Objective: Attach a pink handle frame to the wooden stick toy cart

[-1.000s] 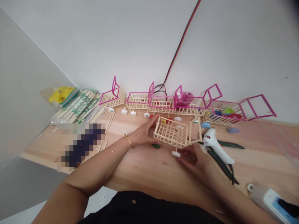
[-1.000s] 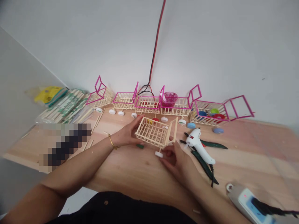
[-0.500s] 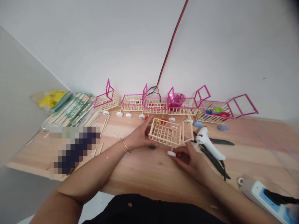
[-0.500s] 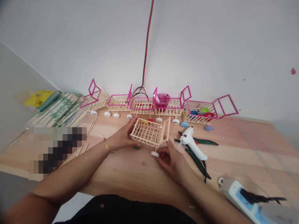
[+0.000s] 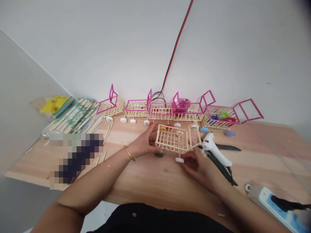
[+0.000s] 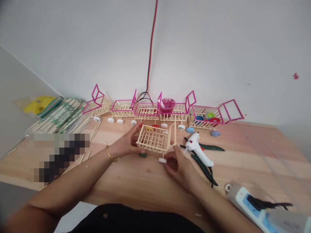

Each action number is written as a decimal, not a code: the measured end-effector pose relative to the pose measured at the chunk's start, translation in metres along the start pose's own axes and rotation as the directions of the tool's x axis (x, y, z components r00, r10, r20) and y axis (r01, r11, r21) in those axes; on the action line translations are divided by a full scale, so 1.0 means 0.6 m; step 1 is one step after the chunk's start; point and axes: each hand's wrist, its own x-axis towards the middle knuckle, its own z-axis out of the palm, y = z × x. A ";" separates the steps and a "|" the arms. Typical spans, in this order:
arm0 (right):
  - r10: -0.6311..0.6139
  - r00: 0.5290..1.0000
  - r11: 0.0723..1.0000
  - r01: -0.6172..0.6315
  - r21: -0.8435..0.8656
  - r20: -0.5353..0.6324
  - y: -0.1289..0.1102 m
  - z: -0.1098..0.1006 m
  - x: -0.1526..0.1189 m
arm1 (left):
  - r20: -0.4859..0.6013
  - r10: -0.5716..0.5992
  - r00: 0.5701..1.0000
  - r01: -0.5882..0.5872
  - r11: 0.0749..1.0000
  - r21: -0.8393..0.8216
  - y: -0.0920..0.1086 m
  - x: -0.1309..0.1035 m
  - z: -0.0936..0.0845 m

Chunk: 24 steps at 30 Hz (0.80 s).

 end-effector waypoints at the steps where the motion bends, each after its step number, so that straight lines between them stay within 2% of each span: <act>1: -0.002 1.000 1.000 0.002 0.001 -0.003 0.001 0.000 0.000 | 0.001 0.002 1.000 -0.002 1.000 -0.014 0.000 0.000 0.000; 5: -0.025 1.000 0.999 0.025 -0.028 0.001 0.010 -0.002 0.000 | -0.008 0.002 1.000 -0.002 0.999 -0.045 0.004 -0.001 -0.001; 10: -0.015 1.000 0.993 0.018 -0.115 0.025 0.026 -0.006 -0.002 | 0.031 -0.024 0.999 0.026 0.996 -0.086 0.010 -0.005 -0.005; 18: -0.036 0.999 0.989 0.036 -0.142 0.007 0.028 -0.008 0.001 | 0.082 -0.050 0.995 0.057 0.995 -0.084 0.008 -0.011 -0.009; 24: -0.022 0.999 0.994 0.019 -0.112 -0.023 0.029 -0.004 0.003 | 0.072 -0.073 0.995 0.079 0.993 -0.083 0.009 -0.014 0.002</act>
